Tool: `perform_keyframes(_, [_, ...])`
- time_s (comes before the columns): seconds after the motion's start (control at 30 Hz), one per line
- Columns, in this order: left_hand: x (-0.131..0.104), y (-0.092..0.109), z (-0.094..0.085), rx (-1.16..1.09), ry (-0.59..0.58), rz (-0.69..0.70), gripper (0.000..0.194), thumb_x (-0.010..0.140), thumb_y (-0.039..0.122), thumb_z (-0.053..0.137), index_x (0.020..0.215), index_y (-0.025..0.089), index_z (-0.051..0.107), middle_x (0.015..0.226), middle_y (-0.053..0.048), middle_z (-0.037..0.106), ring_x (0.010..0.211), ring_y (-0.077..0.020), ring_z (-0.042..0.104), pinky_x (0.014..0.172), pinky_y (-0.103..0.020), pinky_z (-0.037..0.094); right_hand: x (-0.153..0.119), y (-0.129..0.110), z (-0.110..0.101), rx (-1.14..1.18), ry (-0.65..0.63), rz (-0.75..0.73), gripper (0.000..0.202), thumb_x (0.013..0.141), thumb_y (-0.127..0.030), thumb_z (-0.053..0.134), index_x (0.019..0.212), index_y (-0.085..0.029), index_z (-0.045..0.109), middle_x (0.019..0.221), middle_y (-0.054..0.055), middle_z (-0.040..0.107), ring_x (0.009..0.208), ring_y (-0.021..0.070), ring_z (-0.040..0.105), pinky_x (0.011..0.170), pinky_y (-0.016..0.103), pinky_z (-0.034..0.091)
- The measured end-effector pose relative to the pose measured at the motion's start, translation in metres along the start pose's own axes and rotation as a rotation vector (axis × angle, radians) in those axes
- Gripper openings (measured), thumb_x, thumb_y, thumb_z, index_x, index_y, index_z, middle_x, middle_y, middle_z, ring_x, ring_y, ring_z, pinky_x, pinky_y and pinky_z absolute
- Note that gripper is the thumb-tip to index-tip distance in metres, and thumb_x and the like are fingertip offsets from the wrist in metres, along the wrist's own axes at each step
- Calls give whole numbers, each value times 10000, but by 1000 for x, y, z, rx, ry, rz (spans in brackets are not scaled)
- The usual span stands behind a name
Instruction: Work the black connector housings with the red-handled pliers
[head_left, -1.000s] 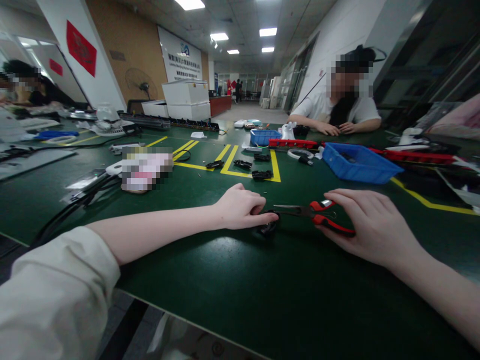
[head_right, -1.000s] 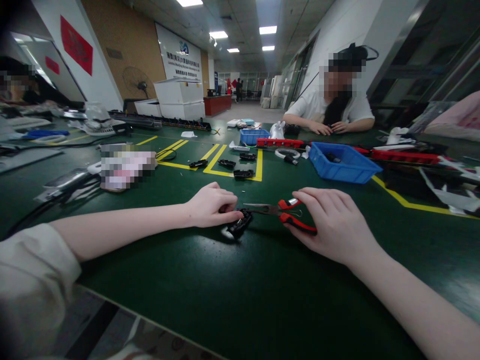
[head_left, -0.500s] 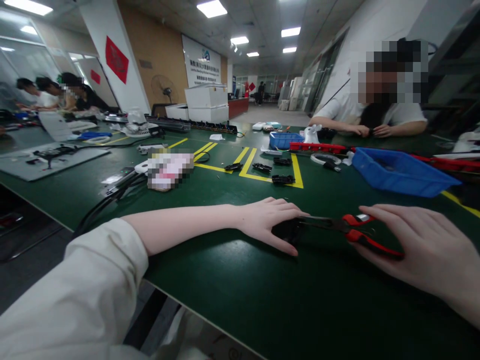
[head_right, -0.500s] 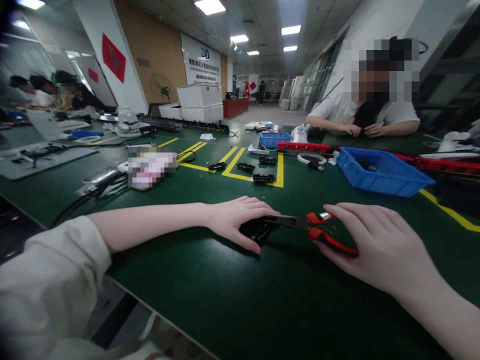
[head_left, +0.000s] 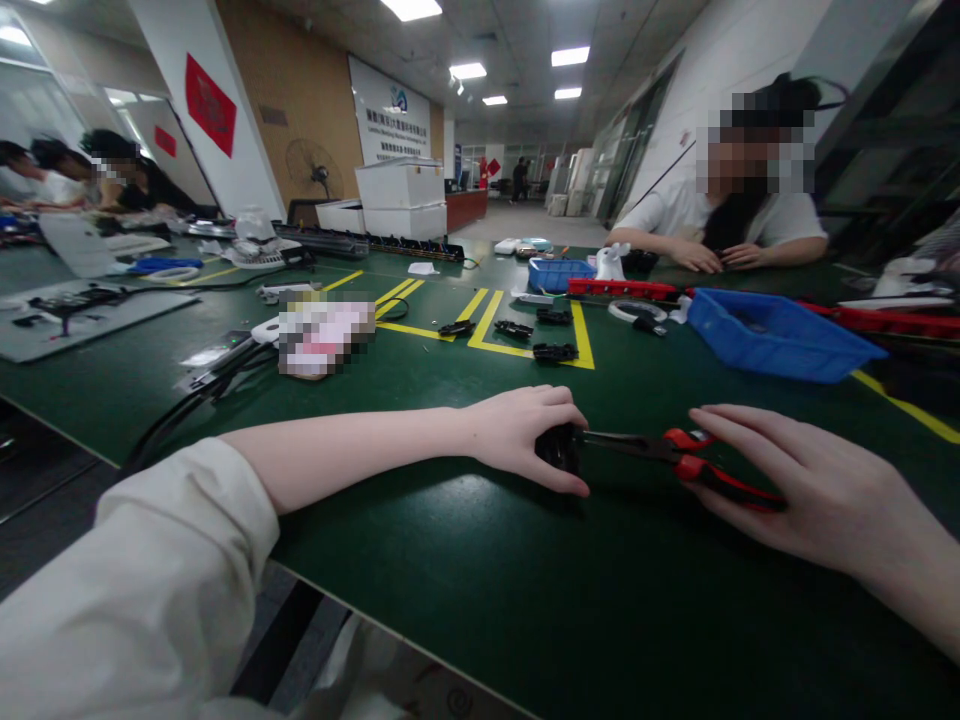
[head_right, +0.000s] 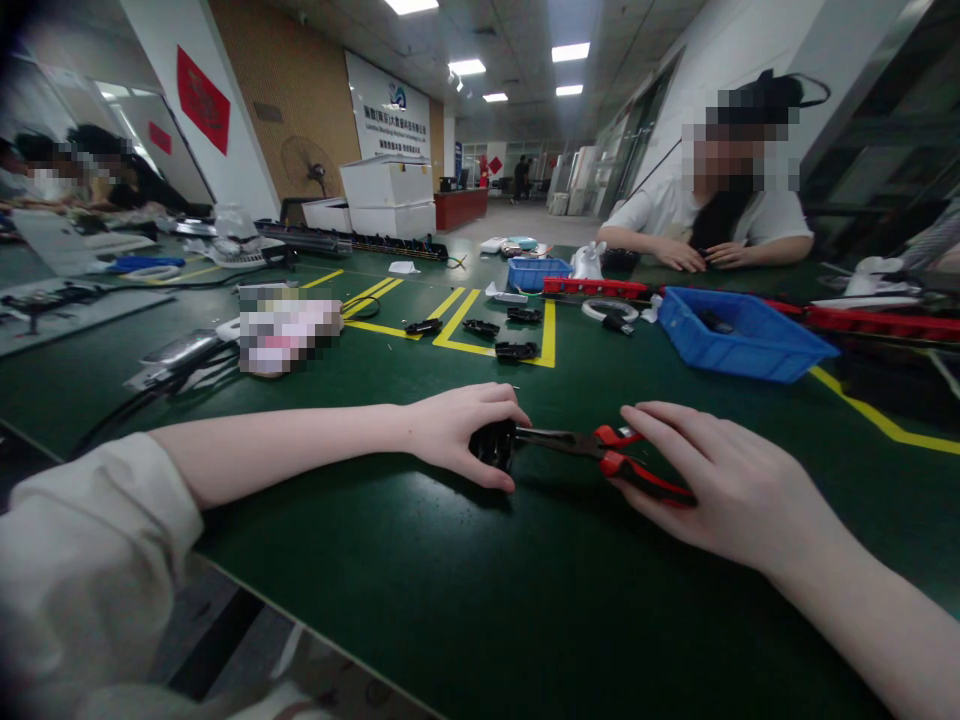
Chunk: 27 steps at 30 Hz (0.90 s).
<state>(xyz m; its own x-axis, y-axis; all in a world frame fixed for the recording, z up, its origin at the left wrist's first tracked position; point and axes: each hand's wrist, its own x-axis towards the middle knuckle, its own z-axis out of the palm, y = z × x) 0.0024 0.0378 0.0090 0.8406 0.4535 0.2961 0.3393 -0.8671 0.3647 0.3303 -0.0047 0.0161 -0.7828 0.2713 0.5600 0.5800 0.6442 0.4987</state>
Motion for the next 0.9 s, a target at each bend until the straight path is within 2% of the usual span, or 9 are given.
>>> perform_keyframes(0.1, [-1,2,-1,8,-8,-42,633,817,650,762,1193,157,630,1170,-104,612,1053,-243,612,897,-352,518,0,0,2,14,1,2,597,942,-377,633,1474,-128,524,1206,184,716,932,282,733,776,392,595])
perform_keyframes(0.23, [-1,4,-3,-1,-33,-57,617,837,647,742,1193,159,615,1176,-93,602,1015,-225,621,833,-327,520,0,0,4,25,-2,-2,511,943,-386,635,1374,-115,599,1100,162,737,870,262,725,740,378,586])
perform_keyframes(0.4, [-1,4,-2,-1,-38,-53,614,837,652,739,1188,162,624,1173,-95,601,1034,-237,625,853,-341,525,0,-1,4,50,-11,19,466,938,-396,641,1324,-136,620,1079,147,737,867,258,728,737,377,596])
perform_keyframes(0.57, [-1,3,0,1,-28,-45,610,830,638,757,1196,165,635,1174,-94,594,1032,-232,627,869,-340,530,2,-3,5,66,-31,12,457,946,-410,631,1289,-110,633,1071,156,737,861,251,725,733,369,595])
perform_keyframes(0.73, [-1,2,-1,0,-39,-37,625,826,645,758,1214,169,640,1183,-97,597,1025,-232,627,863,-348,533,4,-6,5,88,-40,15,449,952,-418,616,1319,-160,606,1068,145,735,849,255,720,718,385,602])
perform_keyframes(0.9, [-1,2,-2,14,-35,-19,635,832,642,754,1225,158,641,1191,-104,597,1040,-236,628,868,-345,534,3,-8,7,132,-67,81,471,947,-427,601,1384,-256,569,1073,115,735,842,275,719,700,423,608])
